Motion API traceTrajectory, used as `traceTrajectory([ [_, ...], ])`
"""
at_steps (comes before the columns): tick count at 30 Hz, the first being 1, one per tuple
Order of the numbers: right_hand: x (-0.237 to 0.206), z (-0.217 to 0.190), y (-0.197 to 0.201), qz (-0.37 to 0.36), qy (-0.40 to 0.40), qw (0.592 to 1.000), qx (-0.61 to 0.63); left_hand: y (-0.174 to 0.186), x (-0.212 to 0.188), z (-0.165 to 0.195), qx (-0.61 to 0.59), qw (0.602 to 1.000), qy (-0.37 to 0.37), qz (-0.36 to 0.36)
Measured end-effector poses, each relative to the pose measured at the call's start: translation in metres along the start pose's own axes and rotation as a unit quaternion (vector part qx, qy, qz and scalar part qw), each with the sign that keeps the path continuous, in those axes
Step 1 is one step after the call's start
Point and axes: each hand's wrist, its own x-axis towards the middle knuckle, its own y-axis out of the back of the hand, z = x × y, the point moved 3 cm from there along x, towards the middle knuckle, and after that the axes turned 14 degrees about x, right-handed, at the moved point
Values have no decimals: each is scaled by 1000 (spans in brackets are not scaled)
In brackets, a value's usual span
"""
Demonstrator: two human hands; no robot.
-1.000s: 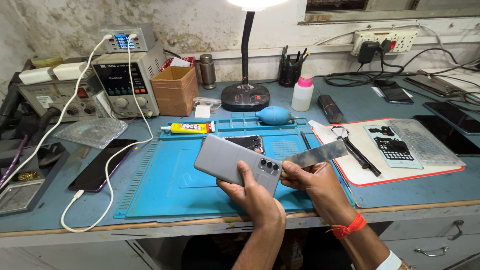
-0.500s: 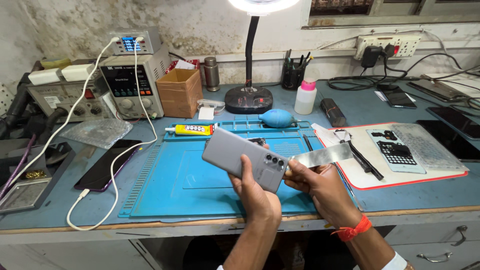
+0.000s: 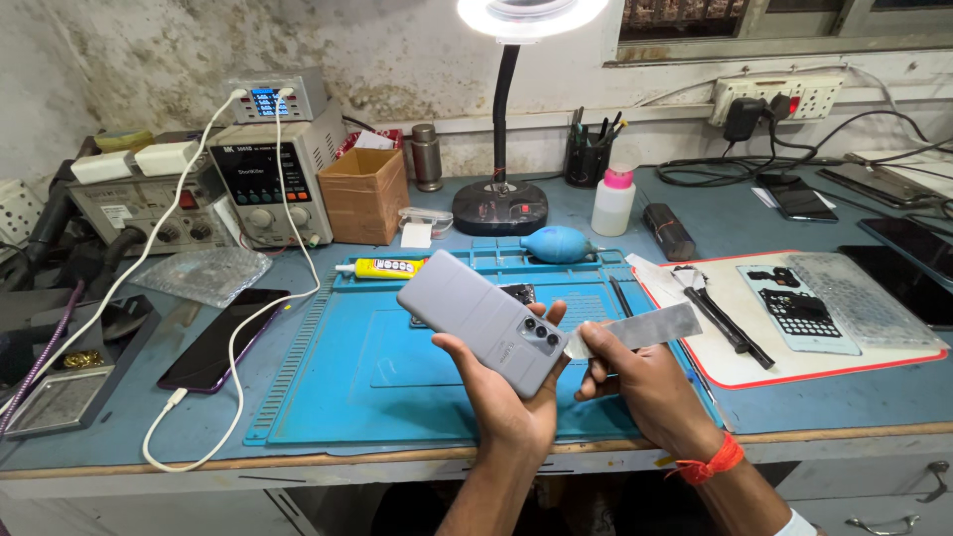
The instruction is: The person pries open the back cover of a smartphone using a flat metal blade, working around the edges. They then lift off the back cover, disconnect and remove the battery, and use a screwdriver to unscrew components inside the phone body.
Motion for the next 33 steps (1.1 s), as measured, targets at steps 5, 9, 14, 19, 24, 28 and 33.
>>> traceTrajectory([
  [5,-2,2,2,-1,-43,999,6,0,-1,5,24,999,-13,-34],
  [9,-3,5,3,8,-28,999,-15,2,2,2,48,998,-10,-36],
  [14,-2,7,3,5,-15,1000,-26,4,3,0,68,997,-18,-31],
  [19,1,7,2,13,-36,999,-15,2,3,-3,59,997,-43,-15],
  [24,0,7,0,13,-40,999,2,0,3,-10,26,998,-54,12],
  [28,-1,6,0,14,-34,999,7,-3,3,-16,20,997,-63,30],
  [33,-2,7,-1,6,-24,1000,-11,-7,4,-22,-10,996,-73,56],
])
